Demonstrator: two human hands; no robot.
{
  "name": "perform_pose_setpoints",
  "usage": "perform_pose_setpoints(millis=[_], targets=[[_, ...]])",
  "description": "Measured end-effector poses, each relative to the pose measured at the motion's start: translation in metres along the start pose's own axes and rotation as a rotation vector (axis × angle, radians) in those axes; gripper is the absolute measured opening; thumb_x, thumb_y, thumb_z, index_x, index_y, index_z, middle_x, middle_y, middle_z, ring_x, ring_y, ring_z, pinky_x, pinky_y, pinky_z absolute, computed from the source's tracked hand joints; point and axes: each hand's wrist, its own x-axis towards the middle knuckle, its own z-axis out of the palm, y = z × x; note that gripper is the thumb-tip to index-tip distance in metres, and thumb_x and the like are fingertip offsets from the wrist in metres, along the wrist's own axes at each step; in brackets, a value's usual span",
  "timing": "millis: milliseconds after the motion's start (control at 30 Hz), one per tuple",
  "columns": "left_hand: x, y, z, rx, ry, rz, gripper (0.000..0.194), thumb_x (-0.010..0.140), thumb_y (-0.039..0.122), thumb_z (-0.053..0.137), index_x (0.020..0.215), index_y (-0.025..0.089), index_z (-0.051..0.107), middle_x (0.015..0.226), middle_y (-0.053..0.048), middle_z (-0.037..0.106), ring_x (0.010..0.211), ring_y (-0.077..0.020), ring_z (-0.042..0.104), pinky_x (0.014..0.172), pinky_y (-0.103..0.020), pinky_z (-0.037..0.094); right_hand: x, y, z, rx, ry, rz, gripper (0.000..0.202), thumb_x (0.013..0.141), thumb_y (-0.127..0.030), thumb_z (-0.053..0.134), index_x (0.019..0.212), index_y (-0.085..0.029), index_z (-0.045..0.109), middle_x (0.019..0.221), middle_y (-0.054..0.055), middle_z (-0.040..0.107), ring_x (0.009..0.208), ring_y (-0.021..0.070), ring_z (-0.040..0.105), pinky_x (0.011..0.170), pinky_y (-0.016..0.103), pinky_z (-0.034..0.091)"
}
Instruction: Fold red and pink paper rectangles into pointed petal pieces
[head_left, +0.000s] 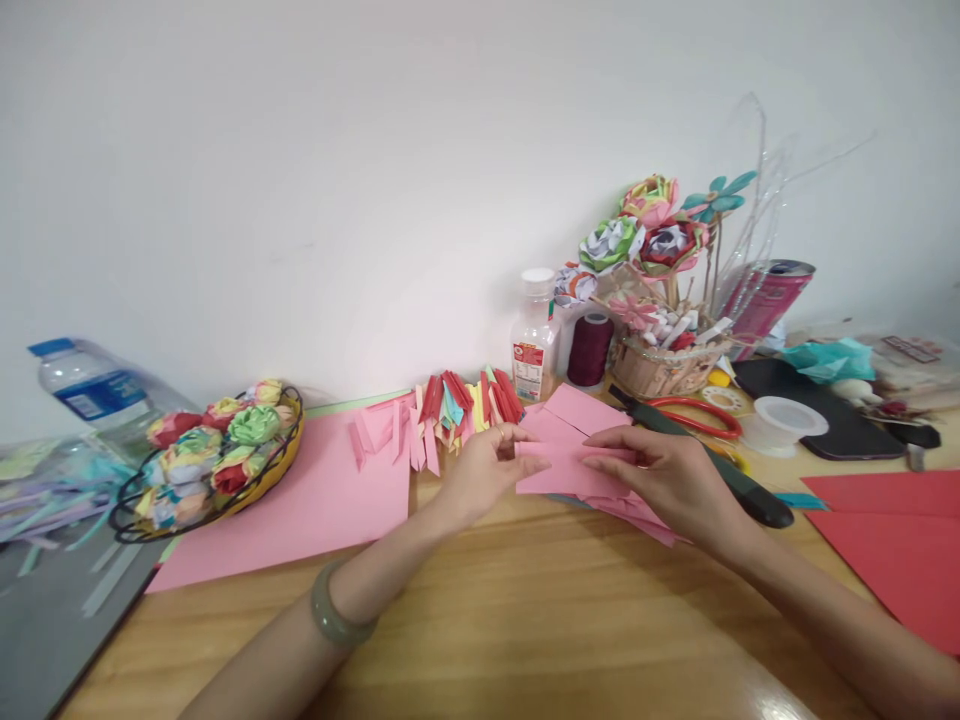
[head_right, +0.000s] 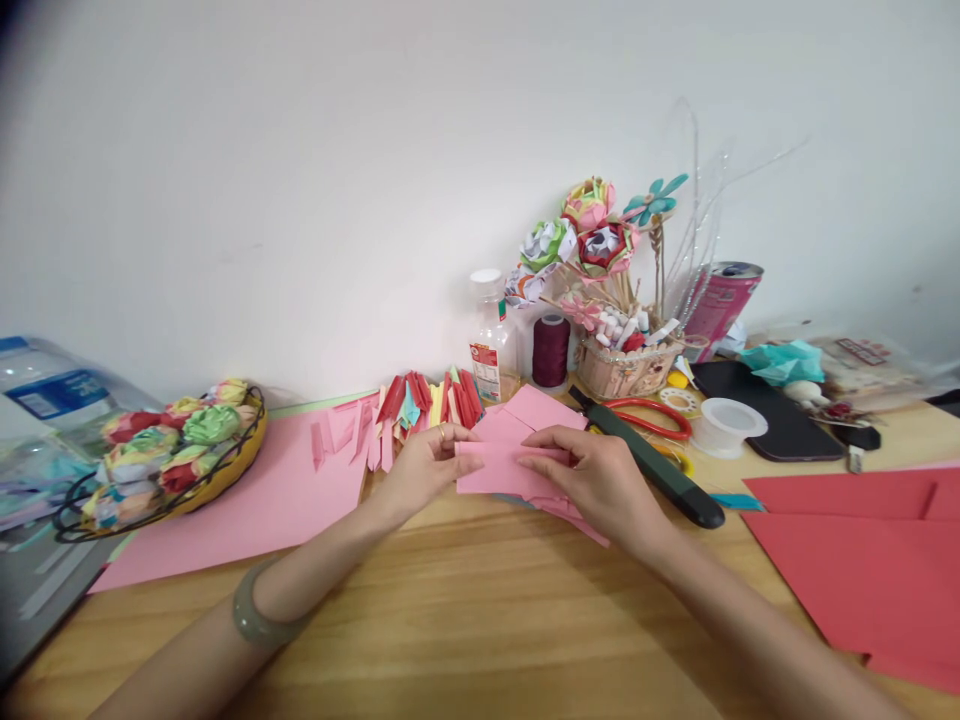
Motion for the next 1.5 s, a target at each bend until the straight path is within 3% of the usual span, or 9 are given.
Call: perform_pose_setpoints(millis=[100, 233, 333, 567, 767, 900, 967, 1267, 1500], targets=[[-0.002, -0.003, -0.003, -0.08, -0.053, -0.051, 0.047, 0.059, 0.034, 0.078, 0.096, 0.013, 0.06, 0.07, 0.002, 0.058, 0.065, -0.0115, 0.054, 0.059, -0.022, 0.041, -0.001, -0.001, 0.001, 0.025, -0.013, 0.047, 0.033, 0.08, -0.051, 0.055, 0.078, -0.02, 0.066, 0.075, 0.003, 0.07, 0.062, 0.0171, 0.062, 0.053, 0.025, 0.046], [-0.005, -0.005, -0.005, -0.08, 0.003, -0.114, 0.039, 0.054, 0.039, 0.08, 0.073, 0.012, 0.06, 0.056, 0.006, 0.051, 0.055, -0.0096, 0.05, 0.054, -0.021, 0.039, -0.001, -0.001, 0.004, -0.01, -0.034, 0.068, 0.034, 0.082, -0.05, 0.052, 0.072, -0.019, 0.062, 0.066, 0.002, 0.066, 0.057, 0.0146, 0.056, 0.049, 0.024, 0.041], [-0.007, -0.003, -0.007, -0.122, 0.015, -0.136, 0.04, 0.051, 0.038, 0.081, 0.075, 0.012, 0.062, 0.059, 0.004, 0.056, 0.057, -0.0105, 0.053, 0.055, -0.022, 0.041, -0.001, 0.001, 0.004, -0.009, -0.029, 0.066, 0.034, 0.083, -0.05, 0.05, 0.068, -0.02, 0.058, 0.059, 0.0, 0.06, 0.052, 0.0132, 0.052, 0.047, 0.024, 0.039], [-0.029, -0.003, -0.021, 0.008, 0.052, -0.091, 0.015, 0.064, 0.023, 0.071, 0.074, 0.014, 0.065, 0.066, 0.0, 0.065, 0.061, -0.012, 0.058, 0.06, -0.023, 0.046, 0.004, 0.019, -0.005, -0.266, 0.261, -0.019, 0.022, 0.085, -0.039, 0.049, 0.084, -0.02, 0.06, 0.073, 0.004, 0.067, 0.063, 0.0189, 0.061, 0.054, 0.03, 0.046], [-0.056, -0.006, -0.033, 0.27, -0.025, 0.257, 0.009, 0.074, 0.012, 0.059, 0.07, 0.016, 0.065, 0.077, -0.004, 0.066, 0.076, -0.0157, 0.06, 0.073, -0.028, 0.047, -0.004, -0.003, 0.004, -0.296, 0.084, -0.419, 0.016, 0.085, -0.027, 0.054, 0.098, -0.02, 0.06, 0.094, 0.007, 0.068, 0.089, 0.0205, 0.061, 0.078, 0.035, 0.048], [-0.068, -0.012, -0.032, 0.368, -0.026, 0.32, 0.015, 0.073, 0.004, 0.057, 0.071, 0.017, 0.065, 0.074, -0.002, 0.063, 0.073, -0.014, 0.058, 0.067, -0.024, 0.045, -0.02, -0.028, 0.023, -0.276, -0.294, -0.393, 0.039, 0.073, -0.036, 0.068, 0.106, -0.019, 0.058, 0.097, 0.007, 0.065, 0.087, 0.0209, 0.06, 0.071, 0.032, 0.049], [-0.073, -0.016, -0.03, 0.416, -0.004, 0.312, 0.02, 0.071, -0.001, 0.056, 0.071, 0.017, 0.065, 0.073, -0.002, 0.062, 0.072, -0.0137, 0.058, 0.065, -0.023, 0.045, -0.026, -0.032, 0.032, -0.307, -0.381, -0.384, 0.029, 0.074, -0.026, 0.066, 0.101, -0.019, 0.059, 0.094, 0.005, 0.065, 0.085, 0.0201, 0.059, 0.069, 0.032, 0.049], [-0.088, -0.023, -0.028, 0.823, -0.11, 0.481, 0.012, 0.08, 0.01, 0.057, 0.078, 0.018, 0.065, 0.076, -0.003, 0.064, 0.074, -0.0165, 0.055, 0.064, -0.026, 0.044, -0.042, -0.024, 0.045, -0.433, -0.402, -0.454, 0.017, 0.074, -0.011, 0.056, 0.088, -0.02, 0.061, 0.079, 0.003, 0.061, 0.071, 0.0207, 0.056, 0.059, 0.033, 0.047], [-0.092, -0.022, -0.028, 0.794, -0.105, 0.452, 0.006, 0.08, 0.016, 0.062, 0.077, 0.017, 0.066, 0.071, -0.001, 0.063, 0.07, -0.0156, 0.053, 0.062, -0.026, 0.041, -0.048, -0.03, 0.043, -0.49, -0.303, -0.573, 0.028, 0.083, -0.006, 0.037, 0.095, -0.015, 0.061, 0.093, 0.009, 0.066, 0.083, 0.0233, 0.06, 0.068, 0.037, 0.051]])
